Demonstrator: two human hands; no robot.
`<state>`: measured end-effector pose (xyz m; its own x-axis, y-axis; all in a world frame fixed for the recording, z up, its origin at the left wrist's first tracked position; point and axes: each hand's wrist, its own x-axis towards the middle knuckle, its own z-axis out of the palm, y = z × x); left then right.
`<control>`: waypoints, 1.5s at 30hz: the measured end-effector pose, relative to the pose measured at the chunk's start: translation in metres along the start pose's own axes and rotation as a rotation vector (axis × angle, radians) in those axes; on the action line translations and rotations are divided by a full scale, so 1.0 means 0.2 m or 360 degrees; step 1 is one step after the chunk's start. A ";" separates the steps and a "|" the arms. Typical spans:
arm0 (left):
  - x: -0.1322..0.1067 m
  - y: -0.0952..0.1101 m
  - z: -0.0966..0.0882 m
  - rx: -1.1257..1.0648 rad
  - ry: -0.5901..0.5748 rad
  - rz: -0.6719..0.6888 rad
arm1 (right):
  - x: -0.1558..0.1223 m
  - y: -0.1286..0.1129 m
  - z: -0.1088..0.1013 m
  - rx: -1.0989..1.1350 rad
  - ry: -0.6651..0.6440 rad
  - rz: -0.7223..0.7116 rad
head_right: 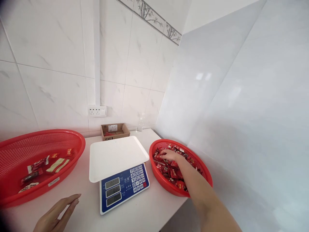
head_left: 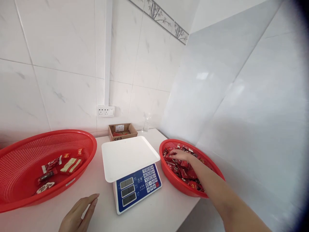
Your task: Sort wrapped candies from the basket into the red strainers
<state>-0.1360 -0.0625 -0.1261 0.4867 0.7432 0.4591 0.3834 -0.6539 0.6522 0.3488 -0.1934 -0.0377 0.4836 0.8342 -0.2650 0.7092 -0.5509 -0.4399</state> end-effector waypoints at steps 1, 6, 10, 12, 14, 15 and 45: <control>0.00 -0.01 0.00 -0.0012 -0.0022 -0.0046 | -0.04 0.00 -0.02 0.0040 -0.0097 0.0013; 0.00 -0.02 0.02 -0.0040 -0.0089 -0.0151 | -0.25 0.05 -0.16 0.0355 -0.0335 0.0339; 0.00 -0.03 0.02 -0.0066 -0.0096 -0.0209 | -0.38 0.11 -0.20 0.0028 -0.0419 0.0555; 0.00 -0.03 0.02 -0.0073 -0.0102 -0.0233 | -0.42 0.12 -0.14 -0.0184 -0.0443 0.0491; 0.00 -0.04 0.02 -0.0074 -0.0101 -0.0238 | -0.43 0.12 -0.05 -0.0271 -0.0426 0.0348; 0.00 -0.04 0.02 -0.0074 -0.0097 -0.0229 | -0.43 0.11 0.00 -0.0293 -0.0378 0.0293; 0.02 -0.04 0.01 -0.0033 -0.0071 -0.0178 | -0.30 0.20 -0.06 -0.0489 0.0437 0.0471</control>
<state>-0.1354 -0.0543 -0.1303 0.4764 0.8040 0.3558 0.4211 -0.5639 0.7104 0.3546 -0.2649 -0.0285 0.7746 0.6265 -0.0865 0.6194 -0.7792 -0.0960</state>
